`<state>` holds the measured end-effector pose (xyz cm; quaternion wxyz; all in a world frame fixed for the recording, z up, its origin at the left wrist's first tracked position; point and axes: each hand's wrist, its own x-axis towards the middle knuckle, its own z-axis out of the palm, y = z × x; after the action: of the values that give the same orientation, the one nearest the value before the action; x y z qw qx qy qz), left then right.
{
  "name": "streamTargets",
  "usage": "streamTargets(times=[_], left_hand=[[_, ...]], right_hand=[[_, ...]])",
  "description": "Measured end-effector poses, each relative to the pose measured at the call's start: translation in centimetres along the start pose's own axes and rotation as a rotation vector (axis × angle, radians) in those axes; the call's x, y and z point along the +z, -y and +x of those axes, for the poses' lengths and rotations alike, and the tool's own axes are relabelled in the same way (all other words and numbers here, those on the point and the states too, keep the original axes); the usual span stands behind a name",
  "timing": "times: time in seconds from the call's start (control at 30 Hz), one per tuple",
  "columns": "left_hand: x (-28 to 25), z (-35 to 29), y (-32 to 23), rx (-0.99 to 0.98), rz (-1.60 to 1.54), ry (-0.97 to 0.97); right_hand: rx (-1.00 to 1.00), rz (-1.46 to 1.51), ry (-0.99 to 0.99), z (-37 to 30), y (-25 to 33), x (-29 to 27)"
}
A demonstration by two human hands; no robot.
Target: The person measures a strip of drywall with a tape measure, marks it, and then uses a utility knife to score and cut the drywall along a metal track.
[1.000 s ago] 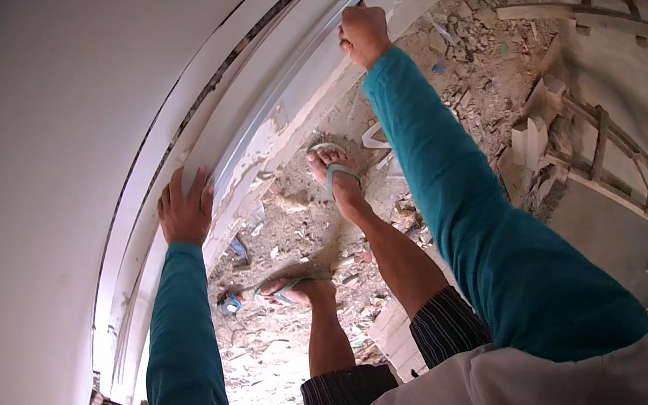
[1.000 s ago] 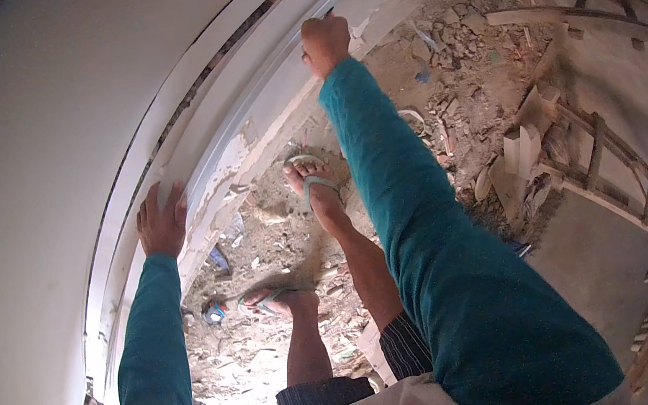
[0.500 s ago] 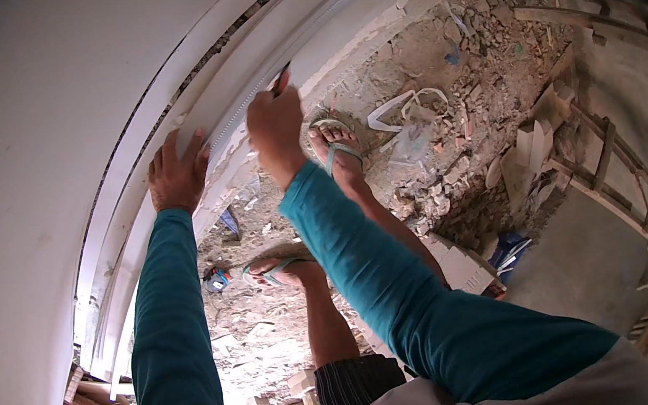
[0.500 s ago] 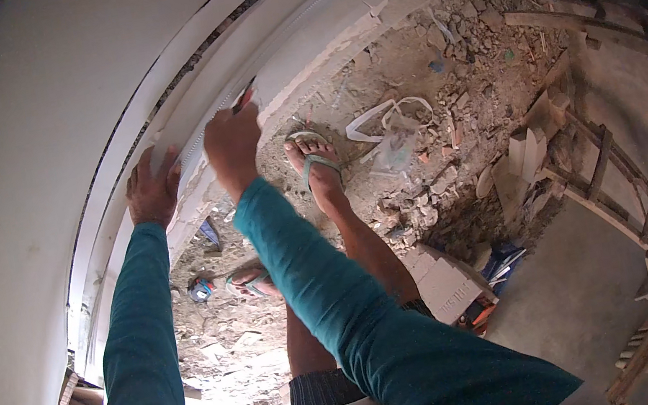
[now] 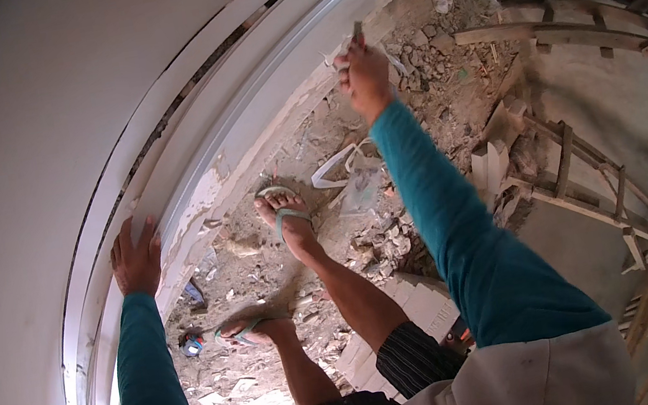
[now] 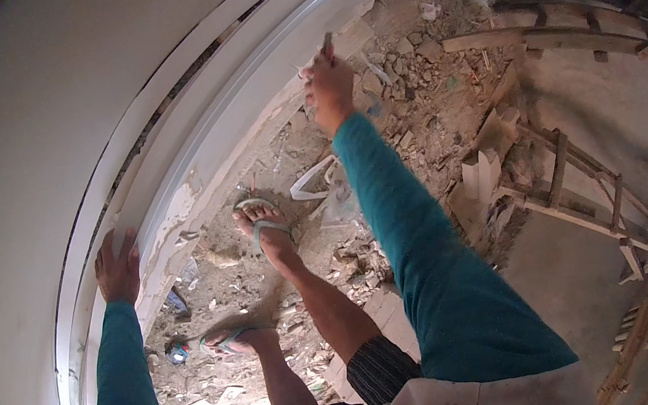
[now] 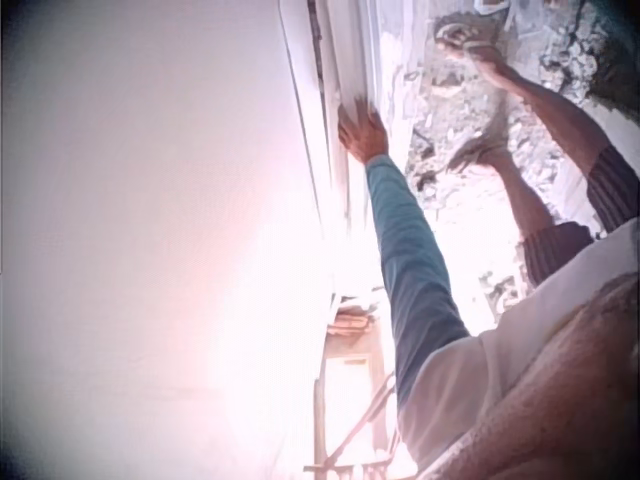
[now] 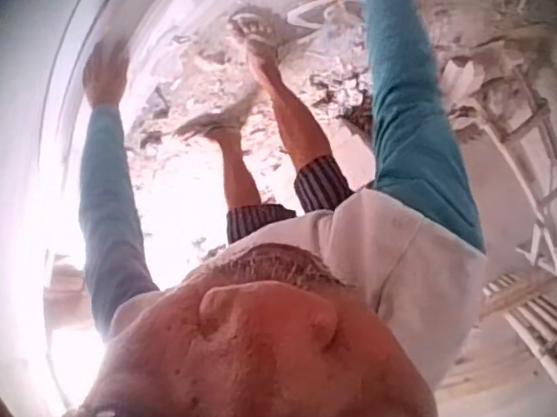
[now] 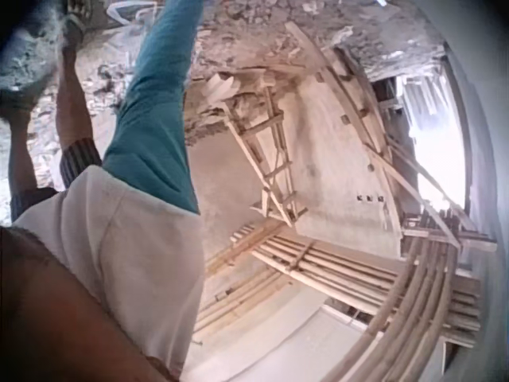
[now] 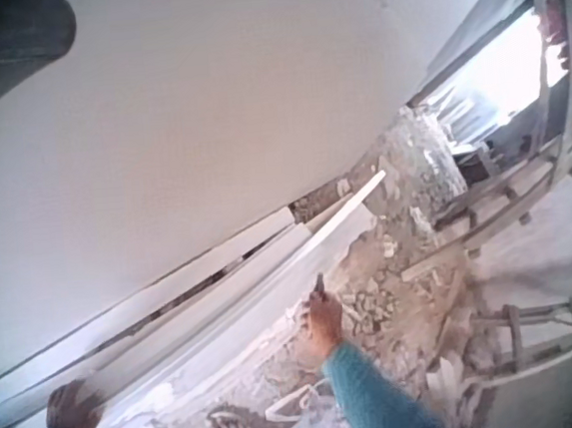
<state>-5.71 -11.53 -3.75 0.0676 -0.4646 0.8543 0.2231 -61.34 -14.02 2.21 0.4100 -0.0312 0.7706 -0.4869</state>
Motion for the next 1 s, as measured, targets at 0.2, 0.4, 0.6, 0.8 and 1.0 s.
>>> streamTargets(times=[0.2,0.4,0.6,0.8,1.0], left_hand=[[0.4,-0.1,0.4,0.022,0.02,-0.028],[0.3,0.0,0.4,0.016,-0.014,0.004],[0.4,0.1,0.3,0.036,0.008,-0.02],[0.2,0.4,0.3,0.077,-0.004,-0.082],[0.2,0.5,0.1,0.075,0.028,-0.055]], right_hand=[[0.003,0.026,-0.008,13.2,5.8,-2.3],[-0.065,-0.124,-0.035,17.7,7.1,-0.6],[-0.299,-0.834,0.294,20.7,6.8,-2.2],[-0.425,-0.919,0.438,23.1,5.1,-3.2],[-0.659,-0.9,0.329,14.5,0.6,1.0]])
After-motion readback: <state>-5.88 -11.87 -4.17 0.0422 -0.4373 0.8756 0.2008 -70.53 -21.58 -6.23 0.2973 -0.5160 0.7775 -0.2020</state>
